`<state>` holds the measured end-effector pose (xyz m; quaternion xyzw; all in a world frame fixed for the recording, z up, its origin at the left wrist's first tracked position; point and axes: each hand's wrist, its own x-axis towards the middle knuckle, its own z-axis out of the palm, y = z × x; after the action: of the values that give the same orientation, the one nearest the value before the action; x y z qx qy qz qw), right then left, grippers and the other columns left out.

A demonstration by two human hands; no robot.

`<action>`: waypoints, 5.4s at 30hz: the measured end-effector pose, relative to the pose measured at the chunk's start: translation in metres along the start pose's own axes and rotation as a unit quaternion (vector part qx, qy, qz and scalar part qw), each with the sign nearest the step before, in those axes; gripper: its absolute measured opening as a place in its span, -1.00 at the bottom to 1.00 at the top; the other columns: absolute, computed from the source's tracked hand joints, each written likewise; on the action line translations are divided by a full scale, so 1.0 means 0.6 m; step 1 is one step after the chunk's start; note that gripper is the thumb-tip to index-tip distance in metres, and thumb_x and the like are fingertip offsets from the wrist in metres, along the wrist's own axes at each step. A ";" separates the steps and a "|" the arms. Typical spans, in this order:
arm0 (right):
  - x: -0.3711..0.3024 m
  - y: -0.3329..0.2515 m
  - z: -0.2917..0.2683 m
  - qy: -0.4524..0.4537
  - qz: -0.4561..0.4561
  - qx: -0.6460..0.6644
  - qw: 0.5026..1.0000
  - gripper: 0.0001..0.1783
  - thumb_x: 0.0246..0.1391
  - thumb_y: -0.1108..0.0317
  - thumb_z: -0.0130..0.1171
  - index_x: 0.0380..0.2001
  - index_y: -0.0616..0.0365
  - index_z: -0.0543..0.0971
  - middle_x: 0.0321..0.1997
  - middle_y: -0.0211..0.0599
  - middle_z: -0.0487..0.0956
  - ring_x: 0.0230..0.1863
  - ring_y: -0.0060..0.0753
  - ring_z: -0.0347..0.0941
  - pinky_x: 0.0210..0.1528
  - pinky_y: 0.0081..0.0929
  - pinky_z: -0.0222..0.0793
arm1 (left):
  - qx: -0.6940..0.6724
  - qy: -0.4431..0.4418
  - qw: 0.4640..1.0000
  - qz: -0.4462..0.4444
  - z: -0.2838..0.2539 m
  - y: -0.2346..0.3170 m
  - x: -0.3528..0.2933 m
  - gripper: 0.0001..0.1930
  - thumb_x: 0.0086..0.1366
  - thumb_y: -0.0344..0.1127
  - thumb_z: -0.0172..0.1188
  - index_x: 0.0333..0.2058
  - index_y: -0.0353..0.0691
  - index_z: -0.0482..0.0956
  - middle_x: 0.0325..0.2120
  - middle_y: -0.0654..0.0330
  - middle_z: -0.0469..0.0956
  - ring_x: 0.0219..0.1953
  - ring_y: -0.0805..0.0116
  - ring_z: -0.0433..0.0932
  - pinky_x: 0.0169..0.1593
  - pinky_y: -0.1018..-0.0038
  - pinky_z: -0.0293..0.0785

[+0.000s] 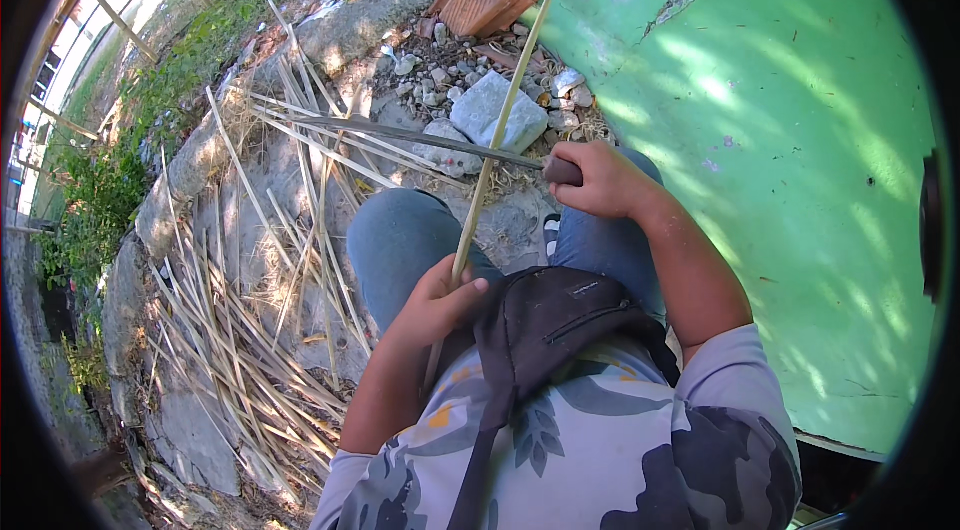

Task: The person shaves a bamboo strip with a machete, reaches down to pick up another bamboo strip from the ground, and shaves it with the machete.

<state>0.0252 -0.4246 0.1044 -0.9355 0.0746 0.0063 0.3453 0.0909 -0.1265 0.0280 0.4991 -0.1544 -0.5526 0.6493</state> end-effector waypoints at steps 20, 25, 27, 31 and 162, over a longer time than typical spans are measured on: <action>0.014 -0.001 0.034 0.042 0.018 -0.181 0.982 -0.77 -0.14 0.20 0.28 -0.42 0.05 0.55 -0.49 -0.10 0.59 -0.36 0.11 0.56 -0.31 -0.06 0.45 | 0.000 0.006 1.000 -0.010 -0.002 0.001 0.004 -0.76 0.36 -0.27 0.21 -0.29 -0.05 0.26 -0.60 0.46 0.25 -0.68 0.67 0.17 -0.64 0.62 0.05; 0.007 -0.010 0.031 0.014 -0.014 -0.170 0.985 -0.78 -0.14 0.18 0.28 -0.45 0.04 0.54 -0.50 -0.12 0.58 -0.37 0.10 0.56 -0.30 -0.06 0.45 | 0.010 0.003 1.000 -0.002 -0.001 -0.002 0.003 -0.76 0.36 -0.28 0.22 -0.28 -0.05 0.26 -0.60 0.45 0.27 -0.69 0.66 0.19 -0.64 0.63 0.08; 0.009 -0.010 0.026 0.006 -0.031 -0.190 0.981 -0.78 -0.15 0.18 0.28 -0.46 0.04 0.54 -0.50 -0.12 0.58 -0.38 0.09 0.56 -0.31 -0.06 0.45 | 0.033 0.007 0.999 0.004 0.004 0.000 0.003 -0.76 0.35 -0.28 0.22 -0.28 -0.05 0.26 -0.61 0.45 0.27 -0.69 0.66 0.19 -0.64 0.63 0.08; 0.032 0.006 0.014 0.028 0.011 -0.218 0.975 -0.77 -0.16 0.19 0.30 -0.46 0.05 0.54 -0.50 -0.12 0.59 -0.36 0.08 0.57 -0.30 -0.06 0.46 | 0.053 0.010 0.999 0.006 0.006 0.001 0.006 -0.75 0.35 -0.30 0.23 -0.27 -0.05 0.25 -0.60 0.44 0.28 -0.69 0.66 0.20 -0.64 0.63 0.09; 0.121 0.063 -0.007 -0.053 0.110 -0.050 0.991 -0.77 -0.15 0.27 0.25 -0.35 0.08 0.65 -0.39 -0.08 0.65 -0.31 -0.07 0.60 -0.24 -0.21 0.47 | -0.002 0.011 1.000 -0.014 -0.008 0.004 0.000 -0.71 0.26 -0.32 0.29 -0.30 -0.07 0.26 -0.57 0.43 0.28 -0.64 0.65 0.27 -0.61 0.63 0.21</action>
<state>0.0916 -0.4656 0.0787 -0.9359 0.1581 0.0978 0.2992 0.0958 -0.1247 0.0278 0.5061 -0.1392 -0.5560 0.6445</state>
